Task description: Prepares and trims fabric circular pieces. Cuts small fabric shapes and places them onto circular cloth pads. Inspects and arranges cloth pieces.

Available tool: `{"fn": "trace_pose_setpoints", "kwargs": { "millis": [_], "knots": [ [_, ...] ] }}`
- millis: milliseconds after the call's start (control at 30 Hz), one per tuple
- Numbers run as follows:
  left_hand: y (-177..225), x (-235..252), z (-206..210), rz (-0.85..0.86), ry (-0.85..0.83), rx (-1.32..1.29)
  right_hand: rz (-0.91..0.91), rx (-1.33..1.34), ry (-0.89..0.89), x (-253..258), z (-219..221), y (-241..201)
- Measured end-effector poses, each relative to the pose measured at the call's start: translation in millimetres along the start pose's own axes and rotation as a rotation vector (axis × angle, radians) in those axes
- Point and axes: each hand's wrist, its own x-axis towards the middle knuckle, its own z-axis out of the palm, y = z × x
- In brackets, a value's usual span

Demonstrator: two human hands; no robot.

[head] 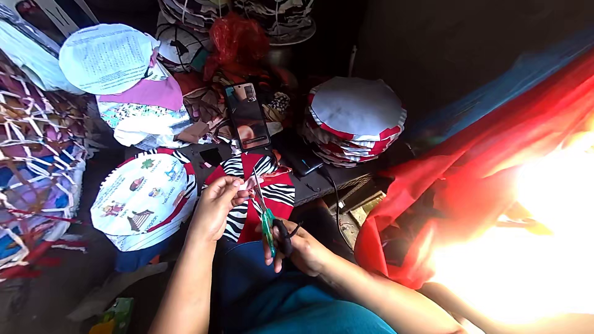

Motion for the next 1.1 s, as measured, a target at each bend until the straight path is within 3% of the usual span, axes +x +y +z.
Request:
{"fn": "trace_pose_setpoints", "kwargs": {
  "millis": [233, 567, 800, 1100],
  "knots": [
    [-2.7, 0.8, -1.1, 0.008, -0.028, 0.147, -0.027, 0.026, -0.045, -5.5, 2.7, 6.5],
    [-5.4, 3.1, -2.2, -0.004, -0.038, 0.169, -0.005, -0.028, 0.026, -12.2, 4.4, 8.6],
    [-0.7, -3.0, -5.5, -0.041, -0.093, 0.194, 0.031, -0.051, -0.096, -13.7, 0.0, 11.3],
    [5.1, -0.3, -3.1, -0.046, -0.073, 0.292, -0.044, -0.092, 0.087, -6.7, 6.8, 3.1]
  ]
}}
